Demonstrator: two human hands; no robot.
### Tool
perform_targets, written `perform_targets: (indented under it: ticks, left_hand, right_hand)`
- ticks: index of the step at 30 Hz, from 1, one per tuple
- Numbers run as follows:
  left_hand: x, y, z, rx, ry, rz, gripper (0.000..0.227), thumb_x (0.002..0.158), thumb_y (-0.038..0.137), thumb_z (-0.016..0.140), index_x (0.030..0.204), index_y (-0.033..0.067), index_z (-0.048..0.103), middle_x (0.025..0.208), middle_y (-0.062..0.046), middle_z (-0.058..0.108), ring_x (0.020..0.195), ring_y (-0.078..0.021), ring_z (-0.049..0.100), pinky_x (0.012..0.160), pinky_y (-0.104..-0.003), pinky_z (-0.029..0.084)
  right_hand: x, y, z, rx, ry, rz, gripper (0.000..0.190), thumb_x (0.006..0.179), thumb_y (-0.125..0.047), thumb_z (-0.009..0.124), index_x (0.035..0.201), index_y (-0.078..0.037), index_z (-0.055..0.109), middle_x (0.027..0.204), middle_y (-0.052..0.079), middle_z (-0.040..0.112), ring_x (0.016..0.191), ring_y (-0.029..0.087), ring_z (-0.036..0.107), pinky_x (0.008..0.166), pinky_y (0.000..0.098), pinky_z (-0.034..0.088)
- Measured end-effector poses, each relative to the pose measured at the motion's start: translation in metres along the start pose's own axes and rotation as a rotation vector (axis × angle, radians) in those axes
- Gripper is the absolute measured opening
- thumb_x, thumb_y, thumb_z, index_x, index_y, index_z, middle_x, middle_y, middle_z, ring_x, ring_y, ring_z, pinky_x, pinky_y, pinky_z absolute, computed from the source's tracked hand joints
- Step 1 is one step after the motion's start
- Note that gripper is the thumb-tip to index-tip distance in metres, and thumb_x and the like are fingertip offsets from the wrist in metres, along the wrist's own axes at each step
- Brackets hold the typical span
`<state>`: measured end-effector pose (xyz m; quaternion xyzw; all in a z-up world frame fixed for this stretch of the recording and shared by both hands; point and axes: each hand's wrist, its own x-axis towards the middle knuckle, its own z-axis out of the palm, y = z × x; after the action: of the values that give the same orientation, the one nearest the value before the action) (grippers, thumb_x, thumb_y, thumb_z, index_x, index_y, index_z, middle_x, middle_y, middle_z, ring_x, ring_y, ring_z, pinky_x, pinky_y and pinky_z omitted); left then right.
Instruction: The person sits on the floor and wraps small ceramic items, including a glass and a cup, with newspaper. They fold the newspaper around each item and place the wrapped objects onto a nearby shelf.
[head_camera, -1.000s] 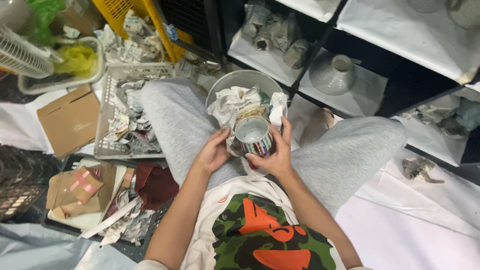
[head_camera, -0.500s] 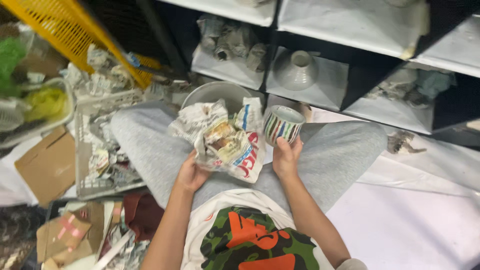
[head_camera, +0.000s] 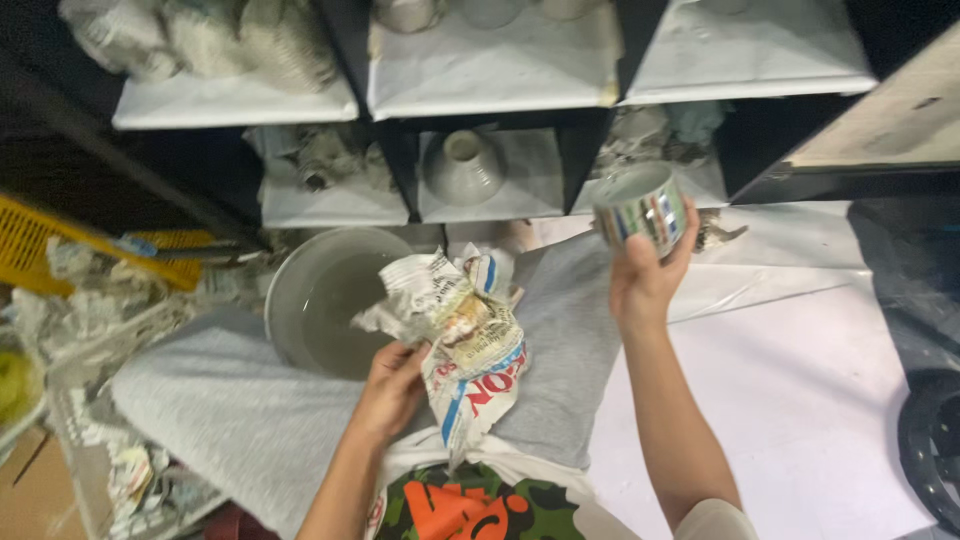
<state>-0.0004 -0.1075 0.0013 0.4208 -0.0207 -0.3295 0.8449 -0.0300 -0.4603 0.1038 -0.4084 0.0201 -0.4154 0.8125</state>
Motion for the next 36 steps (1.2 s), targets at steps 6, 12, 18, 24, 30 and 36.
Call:
perform_targets:
  ticks: [6, 12, 18, 24, 30, 36]
  left_hand:
    - [0.007, -0.026, 0.029, 0.069, 0.068, -0.215, 0.030, 0.096, 0.016, 0.066, 0.119, -0.0029, 0.066, 0.107, -0.014, 0.074, 0.090, -0.0193, 0.073, 0.077, -0.035, 0.059]
    - [-0.004, -0.051, -0.001, 0.093, 0.085, -0.271, 0.040, 0.091, 0.015, 0.067, 0.125, -0.0050, 0.064, 0.108, -0.018, 0.075, 0.087, -0.0222, 0.076, 0.075, -0.036, 0.063]
    - [-0.006, -0.071, -0.030, 0.006, 0.211, -0.288, 0.049, 0.088, 0.016, 0.061, 0.135, 0.0008, 0.054, 0.120, -0.021, 0.070, 0.098, -0.0280, 0.075, 0.082, -0.043, 0.063]
    - [0.008, -0.081, -0.036, -0.014, 0.207, -0.315, 0.049, 0.088, 0.016, 0.062, 0.134, 0.0002, 0.054, 0.120, -0.021, 0.070, 0.098, -0.0283, 0.075, 0.083, -0.044, 0.063]
    - [0.017, -0.087, -0.034, -0.041, 0.205, -0.327, 0.049, 0.088, 0.016, 0.062, 0.134, -0.0004, 0.054, 0.120, -0.021, 0.070, 0.098, -0.0285, 0.075, 0.083, -0.044, 0.063]
    - [0.038, -0.091, -0.030, -0.050, 0.181, -0.334, 0.049, 0.088, 0.016, 0.062, 0.134, -0.0010, 0.054, 0.119, -0.021, 0.070, 0.098, -0.0287, 0.075, 0.083, -0.044, 0.063]
  right_hand:
    - [0.091, -0.059, -0.020, -0.035, 0.060, -0.143, 0.074, 0.094, -0.006, 0.082, 0.153, -0.002, 0.038, 0.142, 0.016, 0.054, 0.130, 0.030, 0.059, 0.112, 0.0452, 0.055]
    - [0.179, -0.102, -0.033, -0.346, 0.112, -0.161, 0.069, 0.093, -0.005, 0.083, 0.149, -0.002, 0.042, 0.139, 0.016, 0.057, 0.124, 0.027, 0.064, 0.101, 0.0409, 0.060]
    - [0.197, -0.091, -0.033, -0.243, 0.181, -0.009, 0.083, 0.079, -0.005, 0.087, 0.142, -0.004, 0.033, 0.134, 0.019, 0.055, 0.121, 0.028, 0.063, 0.099, 0.0418, 0.060]
    - [0.221, -0.074, -0.032, -0.457, 0.125, -0.123, 0.093, 0.078, -0.014, 0.092, 0.150, 0.001, 0.034, 0.140, 0.018, 0.054, 0.125, 0.024, 0.061, 0.106, 0.0330, 0.054]
    - [0.264, -0.061, -0.005, -0.792, 0.007, -0.138, 0.087, 0.076, -0.021, 0.089, 0.147, 0.009, 0.049, 0.128, 0.019, 0.070, 0.110, 0.025, 0.073, 0.096, 0.0329, 0.061]
    - [0.295, -0.025, 0.025, -0.873, 0.034, -0.280, 0.092, 0.066, -0.014, 0.089, 0.139, 0.006, 0.037, 0.128, 0.022, 0.060, 0.117, 0.030, 0.065, 0.098, 0.0341, 0.058]
